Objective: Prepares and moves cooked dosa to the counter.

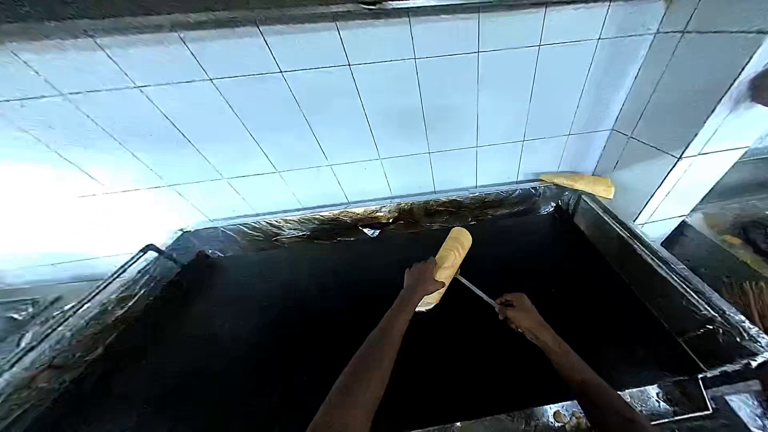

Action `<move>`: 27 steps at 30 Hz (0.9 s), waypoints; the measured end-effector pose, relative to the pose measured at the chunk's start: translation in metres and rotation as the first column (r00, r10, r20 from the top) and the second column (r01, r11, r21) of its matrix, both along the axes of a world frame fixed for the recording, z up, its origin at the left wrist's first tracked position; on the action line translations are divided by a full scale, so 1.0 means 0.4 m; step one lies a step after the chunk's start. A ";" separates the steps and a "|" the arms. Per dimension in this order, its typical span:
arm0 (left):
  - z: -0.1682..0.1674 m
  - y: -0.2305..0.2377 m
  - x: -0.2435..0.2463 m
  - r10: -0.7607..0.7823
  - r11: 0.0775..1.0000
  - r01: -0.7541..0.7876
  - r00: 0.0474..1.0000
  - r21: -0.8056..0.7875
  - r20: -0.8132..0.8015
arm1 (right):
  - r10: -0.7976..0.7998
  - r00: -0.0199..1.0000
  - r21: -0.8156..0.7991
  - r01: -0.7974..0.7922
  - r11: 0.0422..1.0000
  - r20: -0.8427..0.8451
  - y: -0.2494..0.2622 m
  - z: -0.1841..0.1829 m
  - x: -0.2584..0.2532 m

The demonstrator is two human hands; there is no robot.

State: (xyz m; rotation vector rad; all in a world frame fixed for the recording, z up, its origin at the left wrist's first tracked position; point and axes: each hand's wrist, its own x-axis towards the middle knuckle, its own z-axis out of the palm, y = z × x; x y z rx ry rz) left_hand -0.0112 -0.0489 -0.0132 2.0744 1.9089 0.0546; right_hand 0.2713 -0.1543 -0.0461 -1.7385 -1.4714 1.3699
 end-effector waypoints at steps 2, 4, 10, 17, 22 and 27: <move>-0.002 0.007 -0.023 -0.001 1.000 0.002 0.998 -0.007 0.056 | 0.009 1.000 0.034 -0.009 0.999 -0.015 0.011 -0.012 0.005; 0.006 0.002 -0.049 0.002 0.999 0.004 0.986 -0.033 0.166 | 0.029 0.999 0.055 -0.028 0.998 -0.021 0.010 -0.007 0.015; 0.044 -0.074 -0.131 -0.007 0.999 -0.009 0.904 0.035 0.427 | 0.072 0.992 0.087 -0.063 0.994 -0.099 -0.067 0.044 0.027; 0.209 -0.378 -0.256 0.118 0.968 -0.200 0.896 0.152 0.427 | 0.282 0.949 0.182 -0.255 0.950 -0.144 -0.193 0.123 -0.054; 0.284 -0.765 -0.354 0.391 0.868 -0.420 0.907 0.263 0.158 | 0.623 0.778 0.234 -0.593 0.771 -0.082 -0.326 0.163 -0.199; 0.263 -1.188 -0.416 0.669 0.707 -0.656 0.742 0.265 0.052 | 0.848 0.509 0.191 -0.827 0.529 -0.148 -0.515 0.104 -0.408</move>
